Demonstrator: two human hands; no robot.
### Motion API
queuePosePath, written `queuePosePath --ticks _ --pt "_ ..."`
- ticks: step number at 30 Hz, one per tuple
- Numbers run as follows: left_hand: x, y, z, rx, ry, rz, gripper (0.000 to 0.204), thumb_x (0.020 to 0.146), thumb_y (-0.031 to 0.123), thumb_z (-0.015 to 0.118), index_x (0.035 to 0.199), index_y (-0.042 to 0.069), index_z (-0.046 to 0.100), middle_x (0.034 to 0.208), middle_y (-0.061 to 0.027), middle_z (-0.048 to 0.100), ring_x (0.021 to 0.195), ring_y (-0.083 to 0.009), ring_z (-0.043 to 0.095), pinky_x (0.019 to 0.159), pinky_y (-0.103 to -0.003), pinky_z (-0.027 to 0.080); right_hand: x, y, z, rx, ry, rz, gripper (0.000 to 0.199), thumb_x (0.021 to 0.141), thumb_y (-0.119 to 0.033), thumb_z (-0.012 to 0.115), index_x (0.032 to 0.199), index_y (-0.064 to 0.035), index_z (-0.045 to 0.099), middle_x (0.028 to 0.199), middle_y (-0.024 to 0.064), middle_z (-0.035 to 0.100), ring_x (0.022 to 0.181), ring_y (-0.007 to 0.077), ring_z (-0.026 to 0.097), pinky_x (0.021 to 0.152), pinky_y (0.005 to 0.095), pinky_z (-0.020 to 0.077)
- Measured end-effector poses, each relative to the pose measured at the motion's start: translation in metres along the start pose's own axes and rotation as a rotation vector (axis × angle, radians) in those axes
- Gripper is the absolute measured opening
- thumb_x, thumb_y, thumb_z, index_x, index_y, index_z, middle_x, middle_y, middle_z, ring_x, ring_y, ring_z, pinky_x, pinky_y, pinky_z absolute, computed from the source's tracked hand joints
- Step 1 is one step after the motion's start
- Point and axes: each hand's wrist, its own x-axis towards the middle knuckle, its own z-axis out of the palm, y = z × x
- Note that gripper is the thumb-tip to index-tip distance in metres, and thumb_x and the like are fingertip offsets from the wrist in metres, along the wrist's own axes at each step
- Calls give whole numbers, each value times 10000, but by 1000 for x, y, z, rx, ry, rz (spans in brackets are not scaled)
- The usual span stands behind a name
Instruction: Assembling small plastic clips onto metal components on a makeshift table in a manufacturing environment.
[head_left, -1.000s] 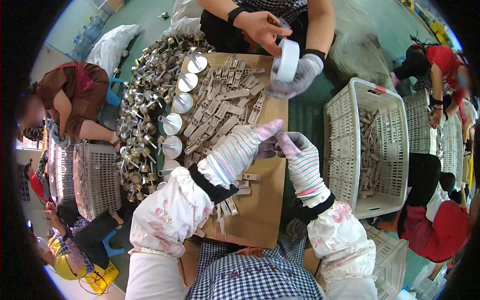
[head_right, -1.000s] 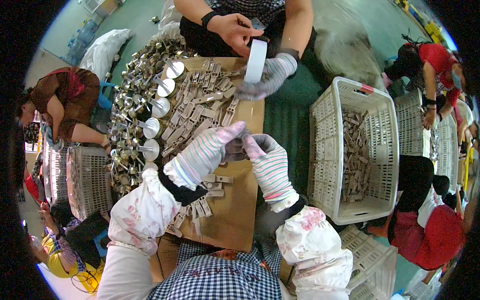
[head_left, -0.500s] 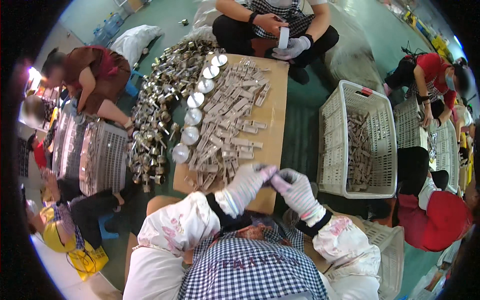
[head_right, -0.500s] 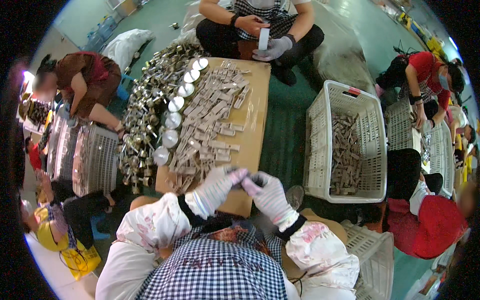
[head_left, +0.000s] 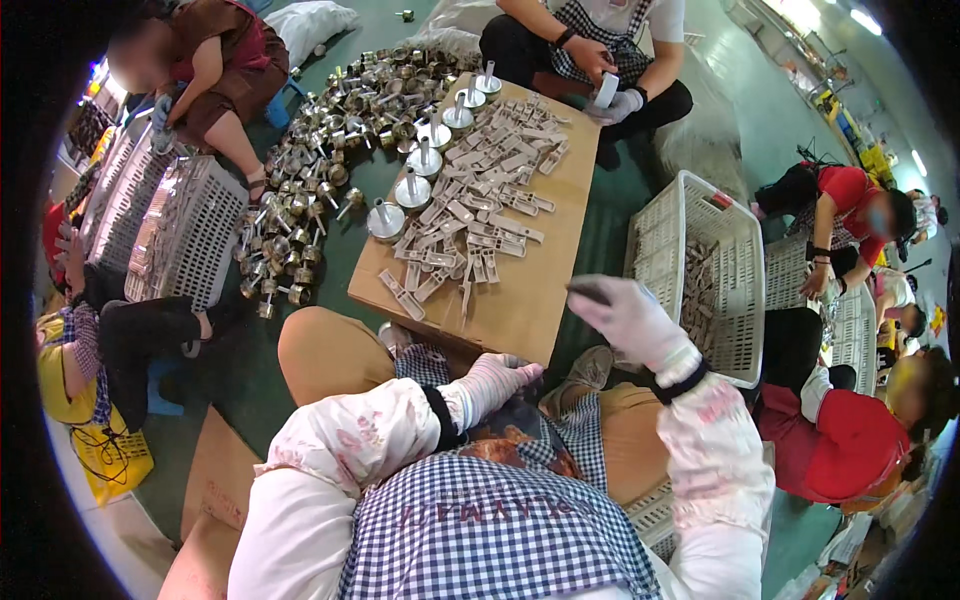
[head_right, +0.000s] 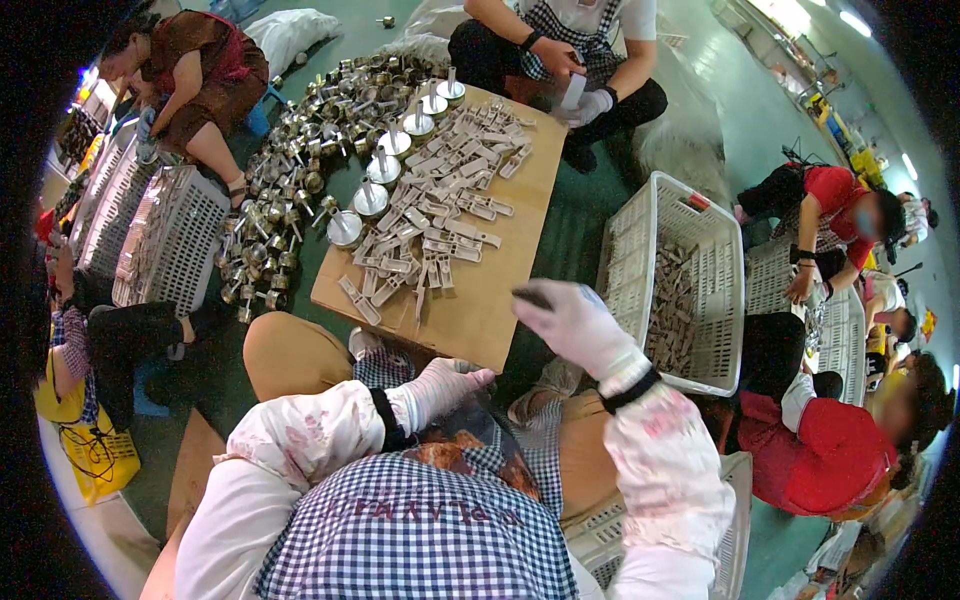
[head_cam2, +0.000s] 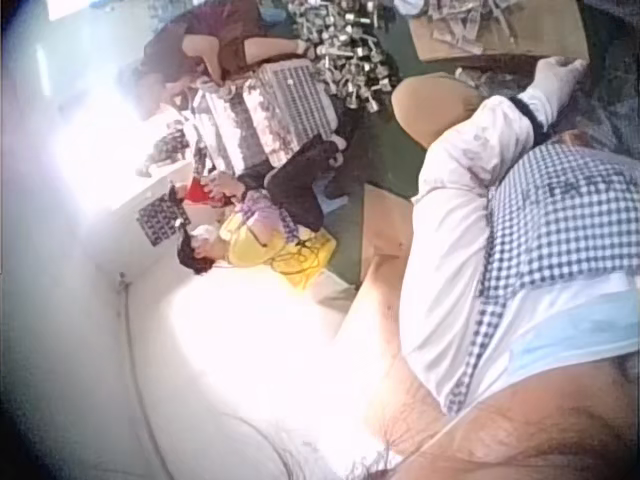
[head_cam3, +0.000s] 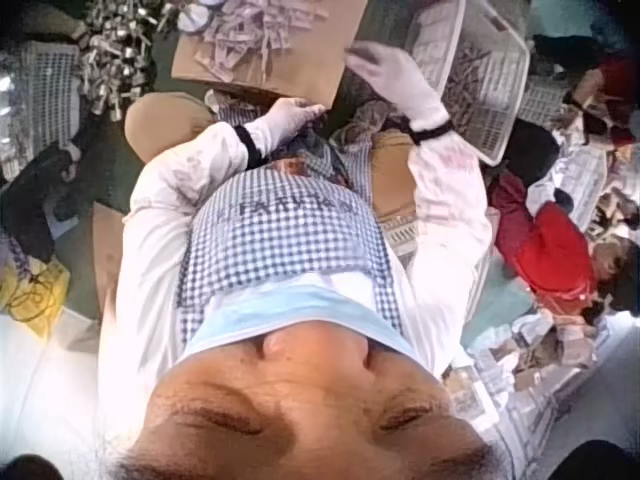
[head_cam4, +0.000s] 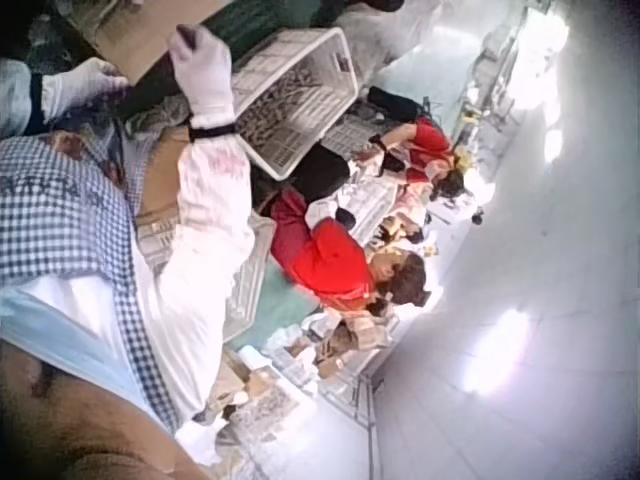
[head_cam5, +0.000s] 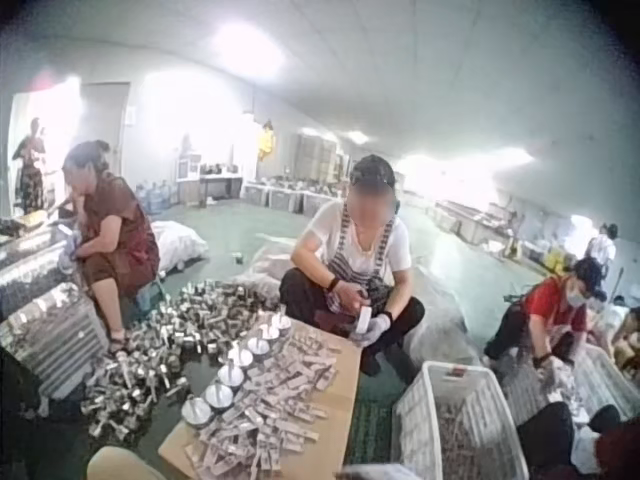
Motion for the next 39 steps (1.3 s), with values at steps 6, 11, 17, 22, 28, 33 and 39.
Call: queuePosePath --ticks 6,11,17,22,28,33,39 --pt "21 -27 -1 -258 -56 85 268 937 191 698 1143 20 683 979 -20 710 825 -103 608 771 -255 497 129 0 63 -356 60 70 387 915 -254 642 1260 -84 598 1145 206 663 1073 371 630 922 432 500" --pt "24 -35 -2 -262 -60 81 264 945 174 682 1157 16 696 1028 -29 712 877 -108 616 819 -258 499 172 1 80 -415 -56 212 443 892 -257 689 1273 -69 562 1252 206 614 1193 366 573 995 423 473" --pt "21 -33 0 -265 -45 239 333 935 241 698 1168 4 697 960 -42 706 816 -118 592 781 -268 487 184 16 75 -478 -200 257 563 830 -395 745 1197 1 583 1172 231 648 1163 377 592 992 432 469" --pt "25 -34 2 -301 -104 115 309 952 196 675 1194 3 673 1064 -41 703 922 -113 624 856 -257 504 176 22 82 -421 -85 231 525 820 -339 769 1171 8 590 1158 233 654 1152 382 597 979 437 468" --pt "26 -33 8 -352 -76 97 257 945 210 687 1109 12 697 979 -33 709 834 -108 630 792 -269 520 141 13 58 -176 138 -81 434 897 -85 637 1327 -136 599 946 82 693 796 175 642 763 299 528" --pt "25 -30 7 -306 -75 83 270 940 241 696 1075 8 696 935 -56 715 811 -132 636 741 -284 518 74 22 21 567 403 164 309 958 -134 574 1255 -76 636 886 20 681 738 77 603 659 227 495" --pt "23 -25 14 -284 -36 111 330 935 240 700 1147 -11 668 1036 -65 720 895 -136 632 836 -291 496 -13 49 53 729 380 278 512 882 -105 700 1336 36 509 1085 92 660 864 132 643 755 257 539"
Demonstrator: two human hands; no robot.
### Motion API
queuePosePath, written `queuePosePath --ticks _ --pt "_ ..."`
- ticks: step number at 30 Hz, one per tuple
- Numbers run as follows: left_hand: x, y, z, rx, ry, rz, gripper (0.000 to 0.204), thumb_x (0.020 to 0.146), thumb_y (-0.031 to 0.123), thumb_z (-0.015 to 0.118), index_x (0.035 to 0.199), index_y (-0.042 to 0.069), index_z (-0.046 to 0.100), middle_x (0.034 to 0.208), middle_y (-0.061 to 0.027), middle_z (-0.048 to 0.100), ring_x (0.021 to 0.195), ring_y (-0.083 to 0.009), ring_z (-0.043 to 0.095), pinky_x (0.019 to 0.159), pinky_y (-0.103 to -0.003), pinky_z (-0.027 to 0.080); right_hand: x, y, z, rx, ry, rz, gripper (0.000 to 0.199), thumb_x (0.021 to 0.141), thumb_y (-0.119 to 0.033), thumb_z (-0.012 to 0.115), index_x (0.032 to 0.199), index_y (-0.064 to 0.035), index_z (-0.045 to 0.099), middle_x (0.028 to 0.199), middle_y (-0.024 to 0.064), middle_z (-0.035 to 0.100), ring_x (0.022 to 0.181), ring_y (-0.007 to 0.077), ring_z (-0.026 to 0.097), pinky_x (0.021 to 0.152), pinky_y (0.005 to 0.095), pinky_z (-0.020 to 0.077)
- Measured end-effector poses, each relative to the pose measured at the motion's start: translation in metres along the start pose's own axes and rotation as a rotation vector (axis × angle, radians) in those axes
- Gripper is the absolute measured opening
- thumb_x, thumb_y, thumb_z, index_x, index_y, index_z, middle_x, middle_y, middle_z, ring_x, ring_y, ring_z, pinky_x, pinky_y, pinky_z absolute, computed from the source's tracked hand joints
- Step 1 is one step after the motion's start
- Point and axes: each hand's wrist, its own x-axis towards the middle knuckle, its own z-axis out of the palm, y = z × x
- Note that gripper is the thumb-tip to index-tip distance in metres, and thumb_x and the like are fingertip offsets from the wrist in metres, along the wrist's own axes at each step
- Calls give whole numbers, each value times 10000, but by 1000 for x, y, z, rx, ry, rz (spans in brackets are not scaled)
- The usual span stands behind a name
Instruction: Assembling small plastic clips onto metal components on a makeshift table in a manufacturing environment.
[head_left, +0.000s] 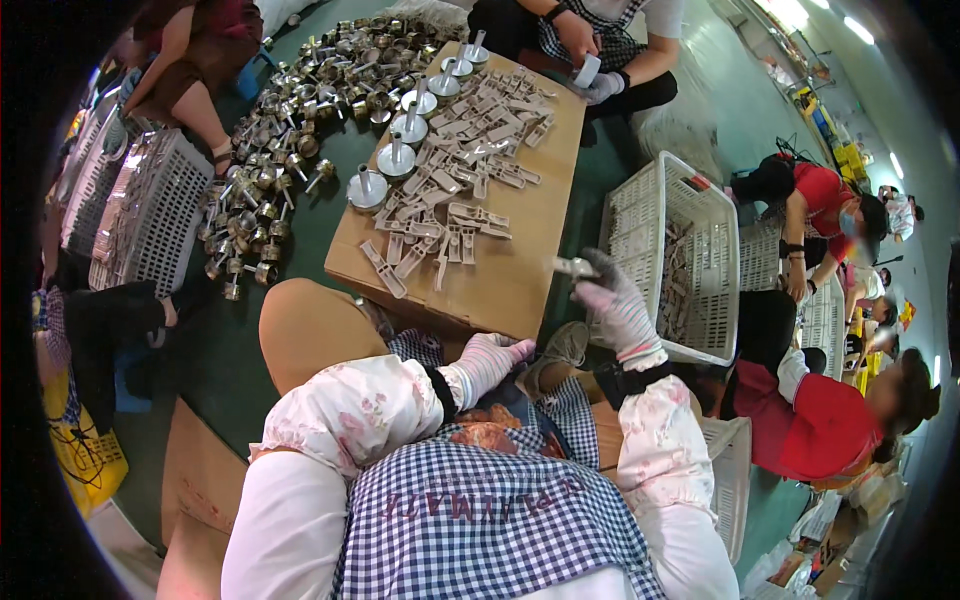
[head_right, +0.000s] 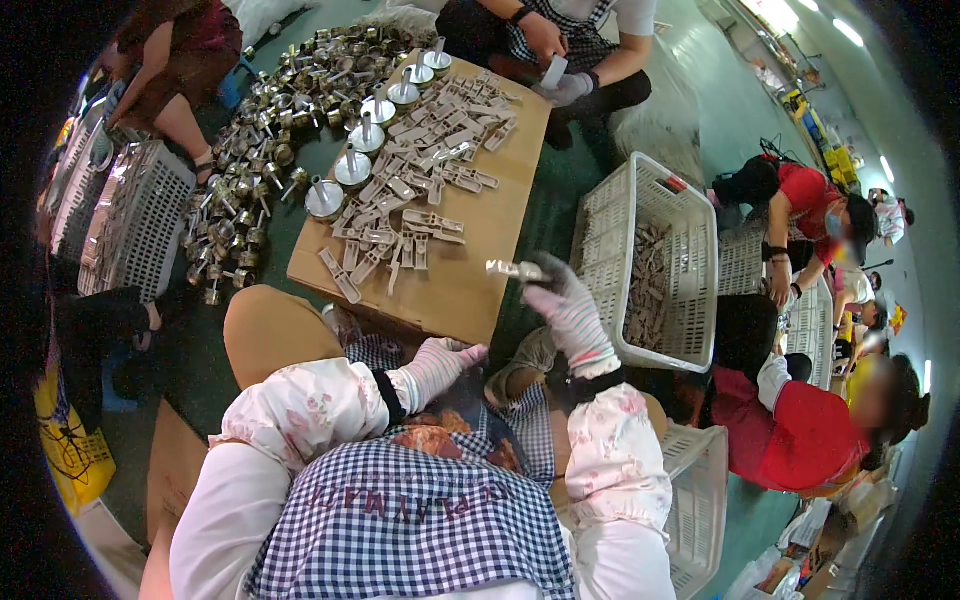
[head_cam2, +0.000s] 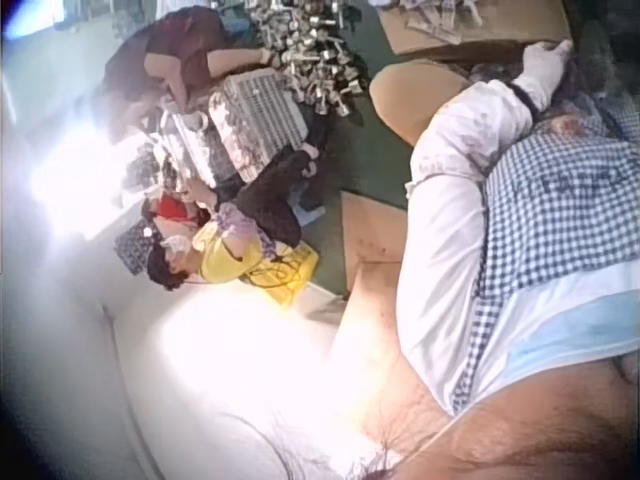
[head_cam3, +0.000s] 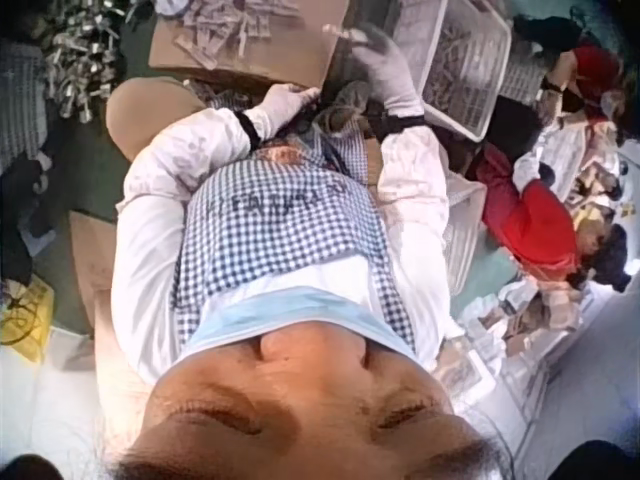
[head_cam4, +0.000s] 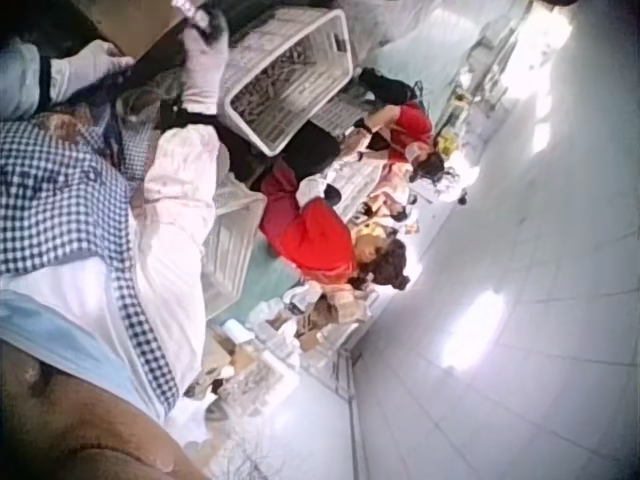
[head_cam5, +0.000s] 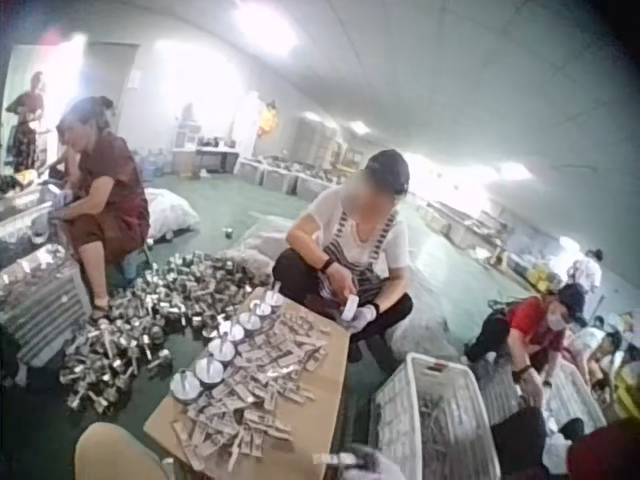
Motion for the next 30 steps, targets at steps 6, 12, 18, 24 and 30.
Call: queuePosePath --ticks 6,12,18,24,30 --pt "0 -2 1 36 0 33 332 944 243 687 1162 -7 671 1051 -57 717 936 -123 610 868 -277 476 -28 42 -10 -65 -65 240 344 963 -210 655 1214 17 596 992 60 686 783 99 632 681 240 521" --pt "4 -7 -1 143 53 46 322 942 309 686 1137 53 698 914 27 677 750 -73 543 667 -248 460 -33 54 -13 -84 -195 183 308 973 -262 645 1174 -30 629 891 34 697 673 81 616 596 230 494" --pt "10 -12 -2 107 48 64 297 941 269 692 1131 42 699 941 13 700 771 -81 578 709 -248 483 -26 66 -13 36 -104 464 305 949 -277 680 1149 -49 646 862 31 706 648 76 639 541 199 477" --pt "8 -11 -2 100 48 41 295 928 243 708 1128 27 699 978 -3 711 827 -87 599 755 -253 488 -19 81 -9 52 -75 401 284 947 -292 685 1105 -57 653 850 28 710 652 76 649 532 194 465" --pt "6 -9 -2 37 24 31 309 923 230 712 1152 23 695 1030 -21 720 892 -99 609 830 -254 479 -21 83 -12 52 -42 372 276 948 -298 684 1089 -63 654 854 20 713 673 74 659 539 191 460"
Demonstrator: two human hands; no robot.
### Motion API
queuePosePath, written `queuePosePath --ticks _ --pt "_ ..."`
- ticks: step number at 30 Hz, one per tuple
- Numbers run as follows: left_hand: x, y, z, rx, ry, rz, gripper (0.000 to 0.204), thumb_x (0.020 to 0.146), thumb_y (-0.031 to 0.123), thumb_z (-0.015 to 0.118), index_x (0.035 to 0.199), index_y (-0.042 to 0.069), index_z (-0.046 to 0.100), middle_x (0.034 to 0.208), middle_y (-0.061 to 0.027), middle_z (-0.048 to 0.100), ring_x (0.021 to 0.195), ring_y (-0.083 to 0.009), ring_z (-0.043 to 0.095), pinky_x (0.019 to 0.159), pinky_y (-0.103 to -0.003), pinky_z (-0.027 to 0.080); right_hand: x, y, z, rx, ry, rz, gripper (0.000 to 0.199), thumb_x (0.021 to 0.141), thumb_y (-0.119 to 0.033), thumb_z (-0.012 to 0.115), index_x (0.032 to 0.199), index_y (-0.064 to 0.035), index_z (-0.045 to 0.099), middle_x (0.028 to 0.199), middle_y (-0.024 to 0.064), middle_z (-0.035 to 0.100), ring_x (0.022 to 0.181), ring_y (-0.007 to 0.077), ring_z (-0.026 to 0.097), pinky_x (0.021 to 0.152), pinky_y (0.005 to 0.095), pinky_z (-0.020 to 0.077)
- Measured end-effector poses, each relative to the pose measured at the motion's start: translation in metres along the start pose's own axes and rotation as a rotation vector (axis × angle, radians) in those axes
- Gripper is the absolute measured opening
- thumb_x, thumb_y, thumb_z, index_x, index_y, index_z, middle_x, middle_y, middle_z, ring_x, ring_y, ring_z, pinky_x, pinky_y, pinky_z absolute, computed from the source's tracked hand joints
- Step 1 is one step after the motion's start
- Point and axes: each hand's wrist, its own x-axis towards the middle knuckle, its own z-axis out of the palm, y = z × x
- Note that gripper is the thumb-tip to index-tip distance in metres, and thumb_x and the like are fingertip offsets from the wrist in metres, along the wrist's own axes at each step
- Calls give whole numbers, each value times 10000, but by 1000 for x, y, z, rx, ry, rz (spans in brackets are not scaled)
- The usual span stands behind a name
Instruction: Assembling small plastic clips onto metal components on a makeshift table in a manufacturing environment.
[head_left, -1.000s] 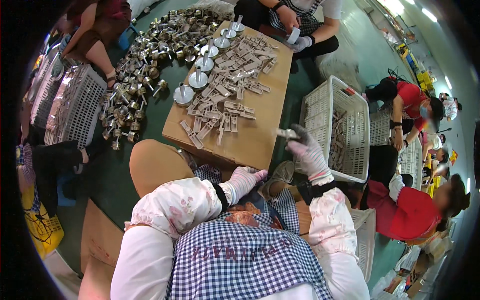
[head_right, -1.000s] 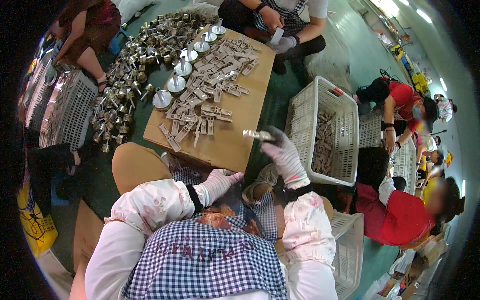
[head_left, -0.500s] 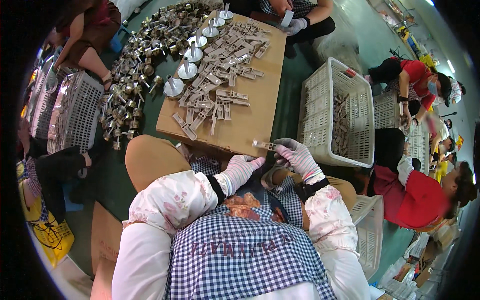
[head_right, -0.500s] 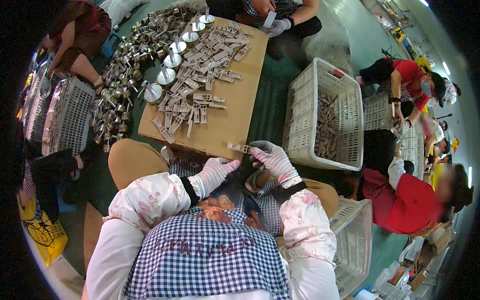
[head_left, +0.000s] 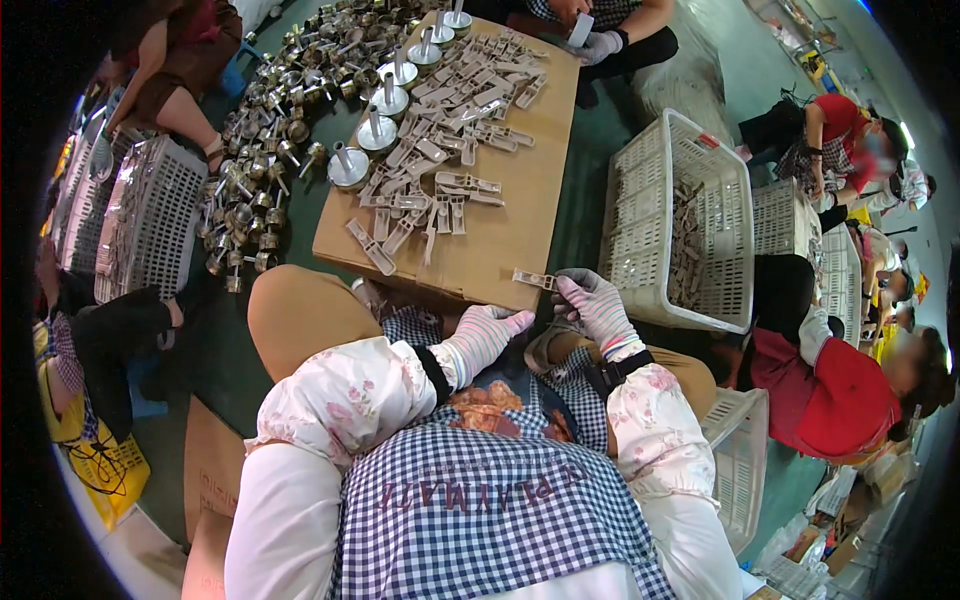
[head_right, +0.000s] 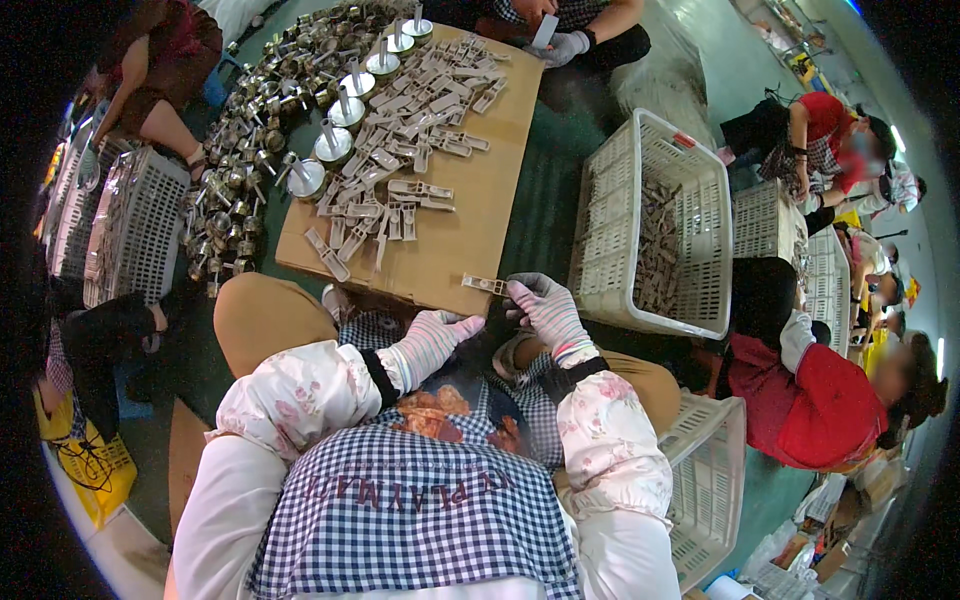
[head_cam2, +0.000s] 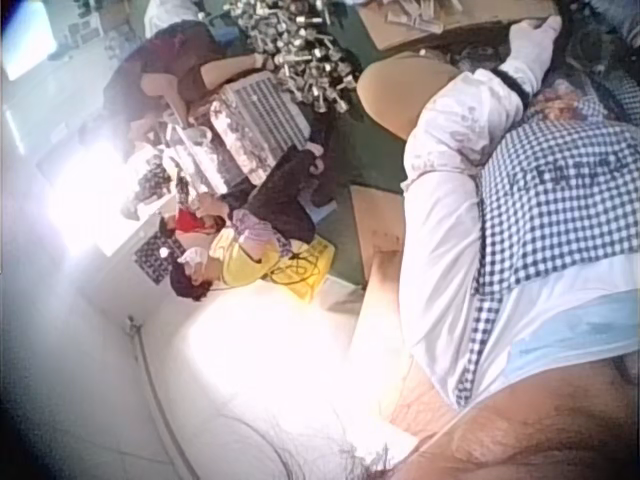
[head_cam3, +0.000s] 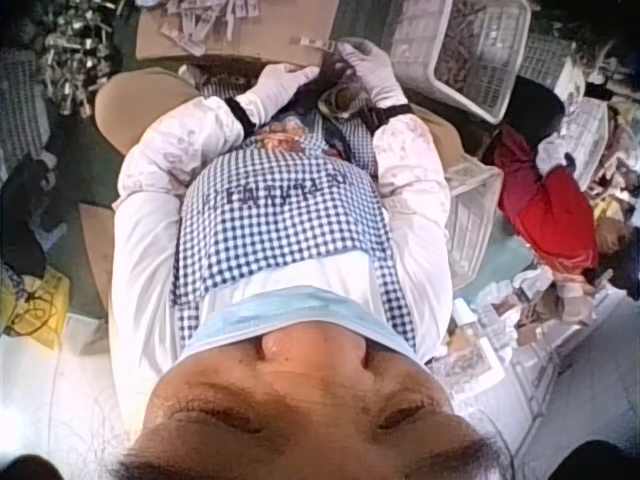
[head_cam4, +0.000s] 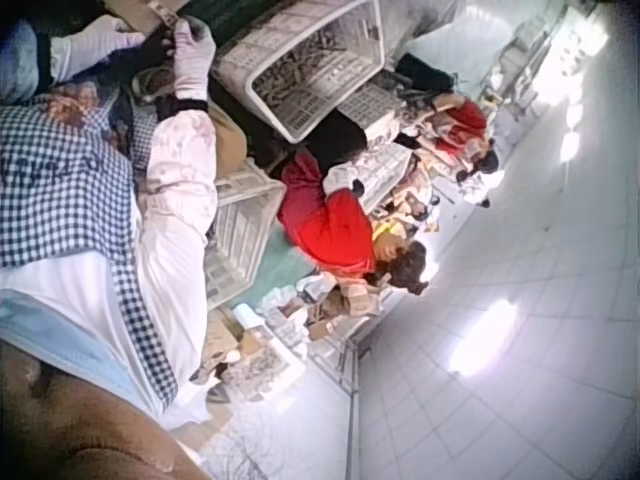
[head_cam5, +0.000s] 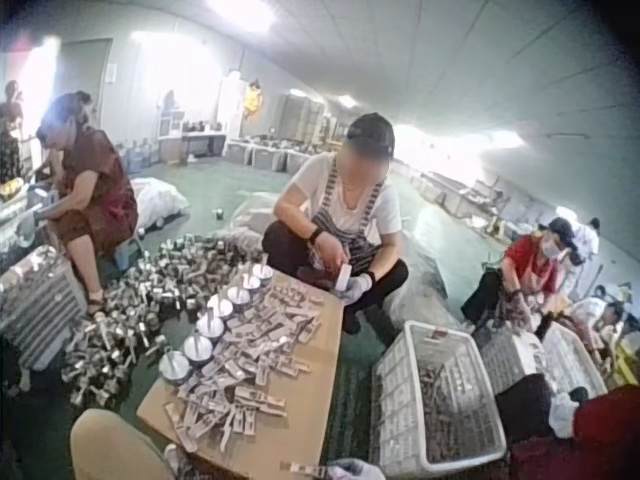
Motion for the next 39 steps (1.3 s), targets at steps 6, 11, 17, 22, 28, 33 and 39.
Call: queuePosePath --ticks 6,11,17,22,28,33,39 --pt "-2 4 1 44 13 11 312 929 227 704 1157 15 691 1040 -32 722 907 -104 608 843 -264 481 -1 3 6 9 41 12 280 940 -304 694 1075 -62 650 838 12 704 657 67 640 545 201 464" --pt "-5 7 1 59 10 46 335 926 231 694 1164 -5 686 1077 -85 730 967 -161 656 880 -286 497 3 13 11 -143 154 -98 268 939 -270 696 1071 -43 642 799 -7 664 627 50 577 554 205 459" --pt "-4 8 0 82 32 73 337 924 241 709 1173 16 682 1045 -40 722 906 -116 612 851 -274 484 2 -9 17 -180 192 -206 266 973 -153 629 1174 22 610 941 35 637 754 89 590 618 200 478" --pt "1 -2 0 -4 -31 36 294 924 232 710 1123 16 694 984 -41 722 828 -119 618 786 -288 504 -12 -79 60 -1053 97 -957 300 891 -322 654 1075 -88 690 1005 140 701 990 343 648 851 428 507" --pt "36 -45 -3 105 -4 223 218 934 231 667 1040 43 699 876 -64 677 796 -152 597 745 -290 478 9 -104 161 -1211 -96 -634 278 907 -286 615 1150 -167 675 965 102 691 963 315 663 807 415 508" --pt "46 -49 -6 236 -21 521 358 1022 263 485 1343 110 526 1293 -122 587 1216 -227 538 1041 -324 412 18 -96 183 -1735 -201 -986 216 933 -176 542 1083 -226 689 972 45 638 912 251 674 761 399 501" --pt "3 -7 -3 50 -43 -30 285 917 286 717 1018 20 735 846 -31 696 735 -103 592 697 -282 499 0 -102 134 -847 -205 -721 211 925 -68 569 1124 -67 639 1007 93 713 906 216 698 804 365 547"
